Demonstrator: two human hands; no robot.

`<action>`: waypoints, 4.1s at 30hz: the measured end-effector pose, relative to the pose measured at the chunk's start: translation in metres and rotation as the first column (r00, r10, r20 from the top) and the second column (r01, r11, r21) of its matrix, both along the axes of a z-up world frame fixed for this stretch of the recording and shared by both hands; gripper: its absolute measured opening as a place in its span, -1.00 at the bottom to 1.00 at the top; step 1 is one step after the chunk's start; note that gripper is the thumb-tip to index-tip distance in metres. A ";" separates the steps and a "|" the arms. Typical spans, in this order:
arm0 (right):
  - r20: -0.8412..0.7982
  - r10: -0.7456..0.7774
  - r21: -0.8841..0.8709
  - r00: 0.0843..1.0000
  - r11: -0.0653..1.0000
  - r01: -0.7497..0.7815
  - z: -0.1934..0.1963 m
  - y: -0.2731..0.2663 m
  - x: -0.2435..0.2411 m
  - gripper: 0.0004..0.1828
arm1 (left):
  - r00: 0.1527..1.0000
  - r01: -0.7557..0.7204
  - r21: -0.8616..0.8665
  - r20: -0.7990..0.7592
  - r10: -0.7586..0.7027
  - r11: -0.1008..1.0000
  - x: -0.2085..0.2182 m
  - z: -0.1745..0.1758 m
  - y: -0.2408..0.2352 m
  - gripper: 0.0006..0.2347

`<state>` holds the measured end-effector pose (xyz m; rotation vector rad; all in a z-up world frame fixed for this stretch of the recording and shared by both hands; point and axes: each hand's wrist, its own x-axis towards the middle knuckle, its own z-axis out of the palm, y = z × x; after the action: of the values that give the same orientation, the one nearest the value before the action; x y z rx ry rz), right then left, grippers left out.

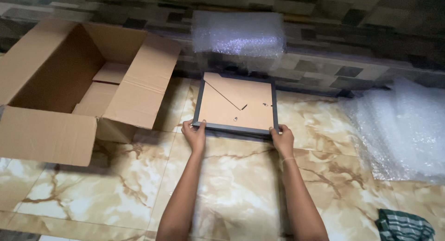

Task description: The person assembles picture frames by hand on a tiled floor. They remove cardboard inserts from the frames, place printed images inside, and then reinsert the cardboard backing to secure the images.

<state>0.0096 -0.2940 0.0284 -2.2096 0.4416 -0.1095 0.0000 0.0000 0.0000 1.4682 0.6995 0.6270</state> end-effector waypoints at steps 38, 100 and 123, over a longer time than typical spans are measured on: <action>-0.102 -0.033 0.726 0.994 0.681 0.097 0.014 0.001 -0.189 -0.86 | 0.870 0.473 -0.735 0.303 -0.389 0.485 -0.136 0.022 0.043 -0.72; -0.126 -0.096 0.176 0.987 0.977 0.117 0.004 0.015 0.014 -0.16 | 0.820 0.515 -0.025 -0.275 -0.502 0.857 0.006 0.020 0.037 -0.58; -0.160 -0.067 0.138 0.985 0.986 0.089 0.036 0.030 0.015 -0.22 | 0.810 0.547 -0.071 -0.208 -0.548 0.834 0.020 -0.001 0.055 -0.58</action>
<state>0.0249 -0.2642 0.0641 -2.0659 0.6039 0.0518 0.0201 0.0545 -0.0011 1.6501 0.4047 0.0096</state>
